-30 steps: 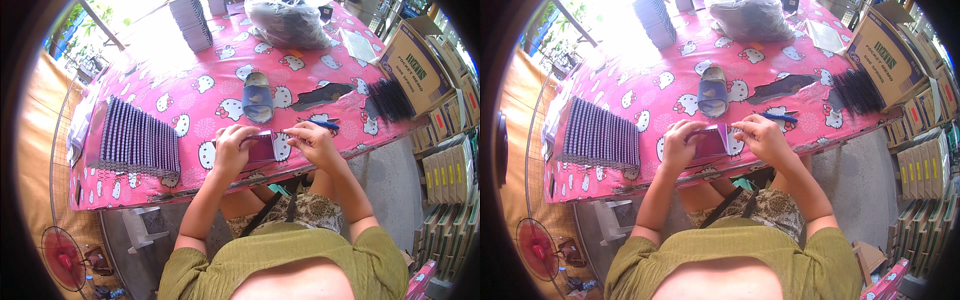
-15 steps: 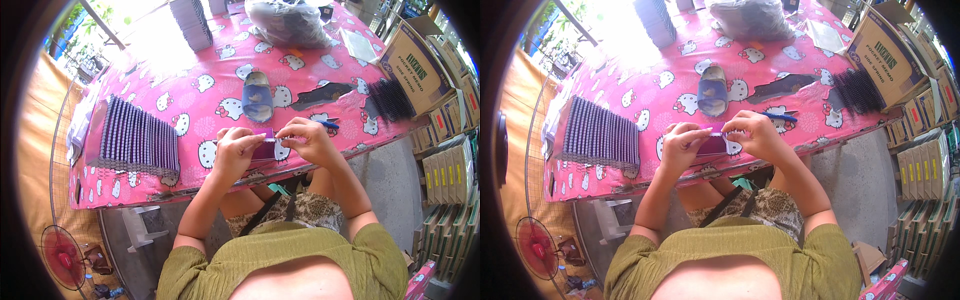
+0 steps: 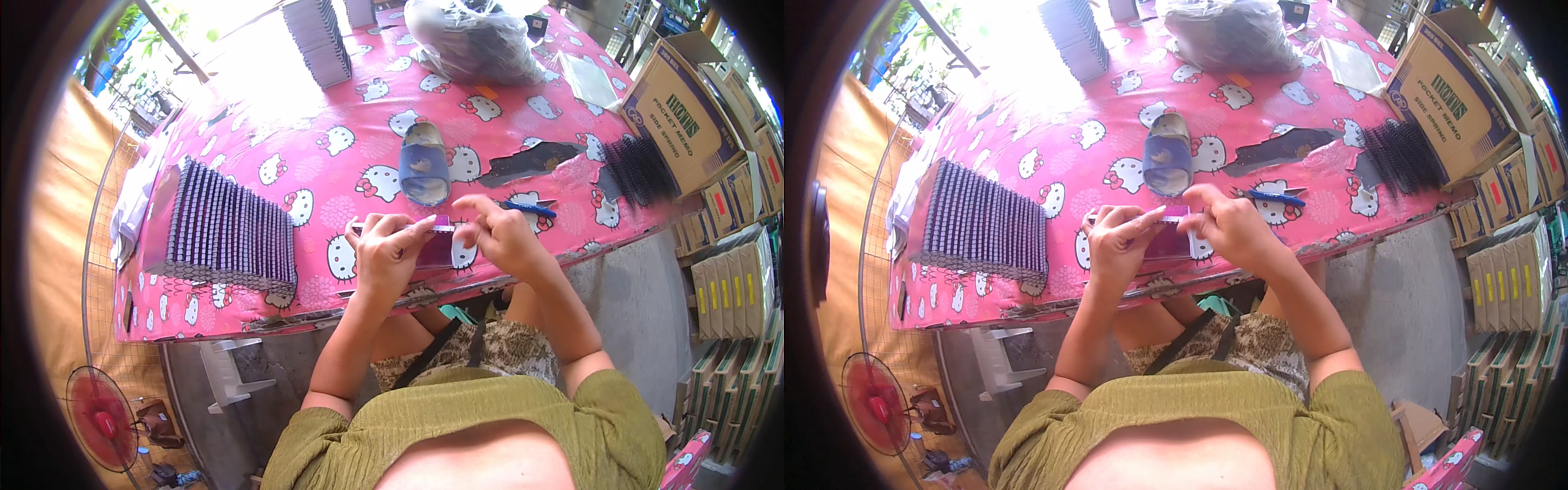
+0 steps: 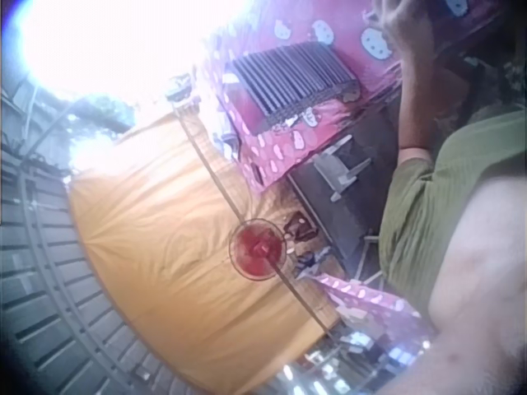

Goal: The person assembles small purple notebooks by aligning covers with the spiral binding and trimming the wire binding using pliers.

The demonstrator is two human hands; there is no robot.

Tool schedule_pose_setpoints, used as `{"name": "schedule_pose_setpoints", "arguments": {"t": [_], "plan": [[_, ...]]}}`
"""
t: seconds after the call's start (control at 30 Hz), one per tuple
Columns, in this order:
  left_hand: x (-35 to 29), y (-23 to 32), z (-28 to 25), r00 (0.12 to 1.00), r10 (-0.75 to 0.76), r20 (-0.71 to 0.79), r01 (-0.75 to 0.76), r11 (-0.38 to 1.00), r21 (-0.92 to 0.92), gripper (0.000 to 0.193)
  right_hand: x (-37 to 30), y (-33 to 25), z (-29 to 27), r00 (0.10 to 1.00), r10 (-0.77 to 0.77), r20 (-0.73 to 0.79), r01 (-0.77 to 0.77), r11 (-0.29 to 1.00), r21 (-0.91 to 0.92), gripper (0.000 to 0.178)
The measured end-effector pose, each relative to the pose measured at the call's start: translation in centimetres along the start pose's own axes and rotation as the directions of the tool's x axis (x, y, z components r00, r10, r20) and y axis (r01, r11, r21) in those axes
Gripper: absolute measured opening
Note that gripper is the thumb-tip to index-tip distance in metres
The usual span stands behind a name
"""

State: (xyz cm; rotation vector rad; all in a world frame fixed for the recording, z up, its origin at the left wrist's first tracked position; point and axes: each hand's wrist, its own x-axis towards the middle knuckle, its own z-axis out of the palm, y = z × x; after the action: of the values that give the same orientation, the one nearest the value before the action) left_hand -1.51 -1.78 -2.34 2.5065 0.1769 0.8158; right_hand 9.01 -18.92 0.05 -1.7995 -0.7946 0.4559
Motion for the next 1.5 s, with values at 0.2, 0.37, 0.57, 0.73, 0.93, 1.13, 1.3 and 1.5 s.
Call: {"name": "schedule_pose_setpoints", "arguments": {"t": [0.2,0.37,0.57,0.73,0.93,1.13,1.3,1.5], "plan": [[-0.4,-0.2,-0.3,1.0,0.031,-0.007,-0.031,1.0,0.004,0.036,-0.9,0.7,1.8,0.912,-0.396,-0.109,0.322,0.854,-0.409,0.013],[-0.6,-0.3,-0.6,0.998,-0.002,-0.056,0.002,1.0,-0.012,0.015,-0.7,-1.2,3.3,0.941,-0.305,-0.149,0.201,0.855,-0.477,0.011],[-0.3,0.5,-0.4,0.998,-0.016,-0.067,0.014,0.999,-0.034,0.015,-0.7,-1.3,2.5,0.933,-0.332,-0.139,0.227,0.842,-0.49,0.015],[-0.4,0.5,-0.4,0.997,-0.016,-0.079,0.013,0.999,-0.044,0.014,-0.6,-1.7,2.7,0.925,-0.363,-0.108,0.28,0.847,-0.452,0.014],[-0.7,0.1,-0.1,0.997,0.014,-0.078,-0.022,0.995,-0.095,0.014,-0.5,-1.2,2.9,0.914,-0.39,-0.114,0.294,0.828,-0.478,0.012],[-1.3,-0.2,-0.6,0.987,0.093,-0.13,-0.103,0.992,-0.076,0.017,2.6,-0.2,0.4,0.941,-0.28,0.188,0.329,0.885,-0.329,0.016],[-0.3,0.1,-0.4,0.983,0.137,-0.122,-0.146,0.987,-0.065,0.02,12.7,4.4,-1.4,0.849,-0.528,0.032,0.387,0.579,-0.717,0.031],[0.4,-0.7,-0.7,0.991,0.061,-0.123,-0.074,0.992,-0.102,0.029,13.3,5.7,-2.0,0.981,-0.138,0.137,0.192,0.56,-0.806,0.044]]}}
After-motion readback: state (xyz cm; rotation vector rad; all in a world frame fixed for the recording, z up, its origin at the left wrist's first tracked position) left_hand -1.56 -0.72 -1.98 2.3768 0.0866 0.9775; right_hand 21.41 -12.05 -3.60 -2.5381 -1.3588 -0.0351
